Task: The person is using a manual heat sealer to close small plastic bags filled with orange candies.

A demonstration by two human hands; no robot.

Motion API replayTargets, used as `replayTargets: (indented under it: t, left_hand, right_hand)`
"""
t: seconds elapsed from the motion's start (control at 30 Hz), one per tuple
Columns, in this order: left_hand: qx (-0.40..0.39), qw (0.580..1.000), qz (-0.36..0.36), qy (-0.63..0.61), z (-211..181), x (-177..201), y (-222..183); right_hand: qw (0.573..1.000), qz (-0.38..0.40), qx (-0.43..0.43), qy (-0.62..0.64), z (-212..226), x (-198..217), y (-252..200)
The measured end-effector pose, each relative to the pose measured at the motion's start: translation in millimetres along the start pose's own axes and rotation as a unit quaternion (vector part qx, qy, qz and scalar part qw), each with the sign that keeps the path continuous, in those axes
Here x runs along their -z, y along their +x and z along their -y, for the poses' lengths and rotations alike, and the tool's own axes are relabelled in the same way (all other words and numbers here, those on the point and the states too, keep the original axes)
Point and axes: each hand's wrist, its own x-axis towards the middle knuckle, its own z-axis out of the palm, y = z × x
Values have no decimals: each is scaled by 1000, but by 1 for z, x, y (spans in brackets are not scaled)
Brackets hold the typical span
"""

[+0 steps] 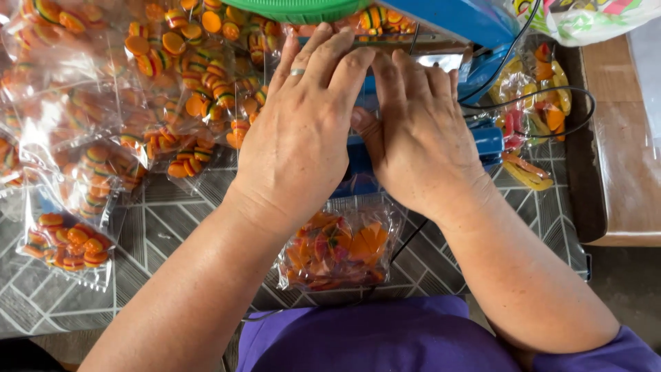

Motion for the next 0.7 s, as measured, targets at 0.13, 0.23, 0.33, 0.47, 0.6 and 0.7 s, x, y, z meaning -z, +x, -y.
replayTargets:
  t: [0.13, 0.23, 0.33, 0.47, 0.6, 0.7]
  left_hand:
    - [26, 999, 25, -36, 0, 4, 3]
    - [28, 998, 26, -44, 0, 5, 5]
    - [30, 998, 23, -45, -1, 4, 3]
    - [30, 999, 14, -35, -1, 4, 1]
    - [25, 999, 15, -24, -1, 4, 1]
    - [26, 999, 15, -22, -1, 4, 2]
  right_hand:
    - [1000, -18, 4, -16, 1, 0, 2]
    - [1000, -12, -10, -11, -2, -3, 1]
    - [1000, 3, -21, 4, -3, -4, -1]
    - [1000, 3, -17, 14, -2, -3, -1]
    - [1000, 1, -19, 20, -2, -3, -2]
    - [1000, 1, -19, 24, -2, -1, -2]
